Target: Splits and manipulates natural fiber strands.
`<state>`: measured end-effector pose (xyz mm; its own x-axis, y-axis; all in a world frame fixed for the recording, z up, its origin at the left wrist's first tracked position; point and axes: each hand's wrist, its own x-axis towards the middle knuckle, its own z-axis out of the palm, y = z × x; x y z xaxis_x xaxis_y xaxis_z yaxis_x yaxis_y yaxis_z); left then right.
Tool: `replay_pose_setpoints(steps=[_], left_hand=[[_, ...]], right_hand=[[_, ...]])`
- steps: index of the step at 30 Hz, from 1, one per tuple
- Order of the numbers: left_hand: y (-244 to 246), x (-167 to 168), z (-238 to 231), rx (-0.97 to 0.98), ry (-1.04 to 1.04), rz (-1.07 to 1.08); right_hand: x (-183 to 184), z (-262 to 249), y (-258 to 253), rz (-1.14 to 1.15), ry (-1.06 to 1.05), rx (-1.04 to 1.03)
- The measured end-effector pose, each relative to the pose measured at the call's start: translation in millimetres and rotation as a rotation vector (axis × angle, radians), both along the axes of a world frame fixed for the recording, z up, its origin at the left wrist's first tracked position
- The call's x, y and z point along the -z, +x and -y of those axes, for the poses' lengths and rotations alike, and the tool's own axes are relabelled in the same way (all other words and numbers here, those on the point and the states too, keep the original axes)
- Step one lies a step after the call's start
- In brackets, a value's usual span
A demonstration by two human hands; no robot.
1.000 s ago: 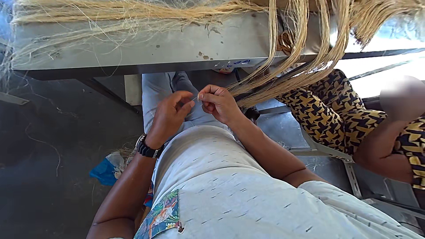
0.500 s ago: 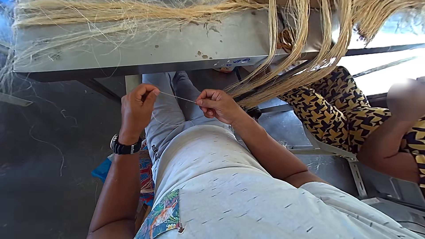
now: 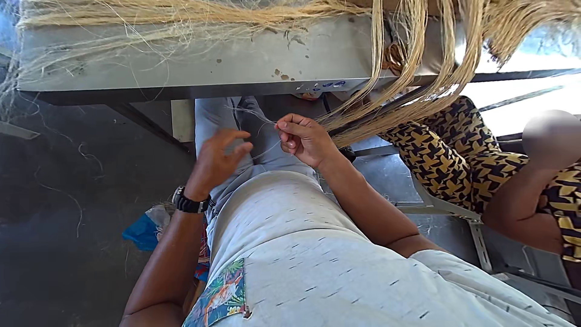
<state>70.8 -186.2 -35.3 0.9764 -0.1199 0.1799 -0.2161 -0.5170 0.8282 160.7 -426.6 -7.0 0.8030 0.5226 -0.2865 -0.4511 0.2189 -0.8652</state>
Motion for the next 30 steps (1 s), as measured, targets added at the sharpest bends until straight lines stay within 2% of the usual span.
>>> replay_pose_setpoints(steps=[4, 6, 9, 14, 18, 22, 28, 30], left_hand=[[8.1, 15.0, 25.9, 0.179, -0.103, -0.07], [9.3, 11.7, 30.9, 0.199, -0.178, -0.13], [7.7, -6.5, 35.6, 0.113, -0.276, -0.175], [6.6, -17.4, 41.3, -0.013, -0.553, -0.076], [6.5, -12.6, 40.7, -0.055, -0.591, -0.004], [4.4, -10.0, 35.9, -0.079, -0.629, -0.03], [4.8, -15.8, 28.4, 0.02, -0.929, -0.185], [5.3, -17.1, 27.9, 0.079, -0.972, -0.223]], right_hand=[[-2.5, 4.3, 5.6, 0.006, 0.029, 0.015], [-4.6, 6.7, 6.3, 0.037, 0.007, 0.036], [-2.6, 6.3, 3.6, 0.131, -0.042, 0.018], [-3.1, -2.8, -10.6, 0.23, -0.125, -0.023], [0.2, 0.4, -3.7, 0.168, -0.077, -0.051], [0.6, 0.4, -8.3, 0.103, -0.067, -0.059], [2.2, 0.9, -9.8, 0.039, -0.047, -0.042], [2.5, 1.9, -9.1, 0.013, -0.047, -0.043]])
